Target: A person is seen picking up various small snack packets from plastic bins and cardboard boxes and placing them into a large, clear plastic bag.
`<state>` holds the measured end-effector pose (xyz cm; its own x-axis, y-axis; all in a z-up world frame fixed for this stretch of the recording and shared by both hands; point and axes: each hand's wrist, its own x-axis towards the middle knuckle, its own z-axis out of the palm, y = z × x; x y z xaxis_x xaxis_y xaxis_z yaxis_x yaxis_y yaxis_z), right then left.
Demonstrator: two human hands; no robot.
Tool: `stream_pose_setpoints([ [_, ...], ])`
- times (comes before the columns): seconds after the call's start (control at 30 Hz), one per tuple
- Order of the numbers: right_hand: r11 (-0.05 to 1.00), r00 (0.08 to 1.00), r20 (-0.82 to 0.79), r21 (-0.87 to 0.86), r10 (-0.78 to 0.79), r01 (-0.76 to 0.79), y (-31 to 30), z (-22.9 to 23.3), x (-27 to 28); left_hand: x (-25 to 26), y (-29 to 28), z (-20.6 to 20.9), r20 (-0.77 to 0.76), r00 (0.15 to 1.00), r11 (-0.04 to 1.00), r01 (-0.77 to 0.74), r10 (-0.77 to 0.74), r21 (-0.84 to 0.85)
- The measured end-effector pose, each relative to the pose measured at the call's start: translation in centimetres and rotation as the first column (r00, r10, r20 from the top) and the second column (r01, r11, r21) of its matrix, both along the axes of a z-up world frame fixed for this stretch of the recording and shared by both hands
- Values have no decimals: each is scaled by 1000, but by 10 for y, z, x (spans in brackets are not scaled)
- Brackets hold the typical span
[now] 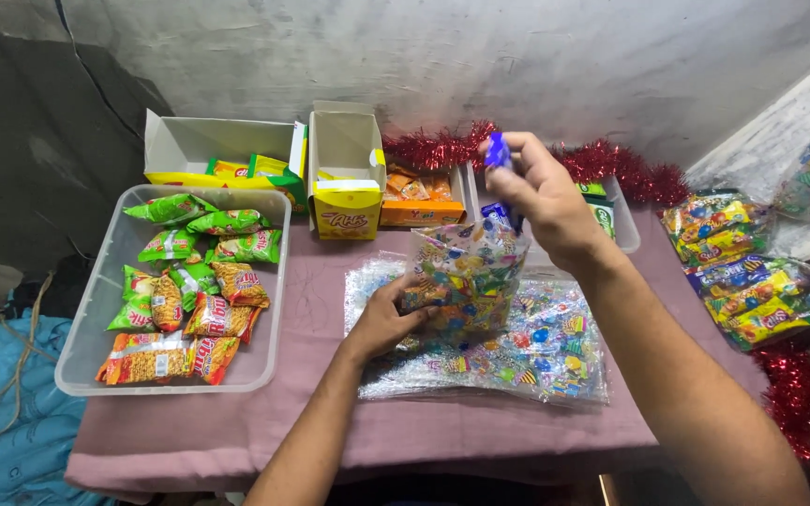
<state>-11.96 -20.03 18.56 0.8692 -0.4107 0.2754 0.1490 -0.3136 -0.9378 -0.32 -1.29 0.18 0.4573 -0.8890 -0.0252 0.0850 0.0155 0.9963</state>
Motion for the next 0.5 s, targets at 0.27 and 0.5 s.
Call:
stream_pose_setpoints([
  [0.27, 982, 982, -1, 5, -187, 187, 4, -16, 3, -2, -2, -5, 76, 997, 1000, -8, 7, 10],
  [0.5, 950, 971, -20, -213, -240, 230, 9, -26, 4, -7, 1, 15, 137, 991, 1000, -11, 10, 5],
])
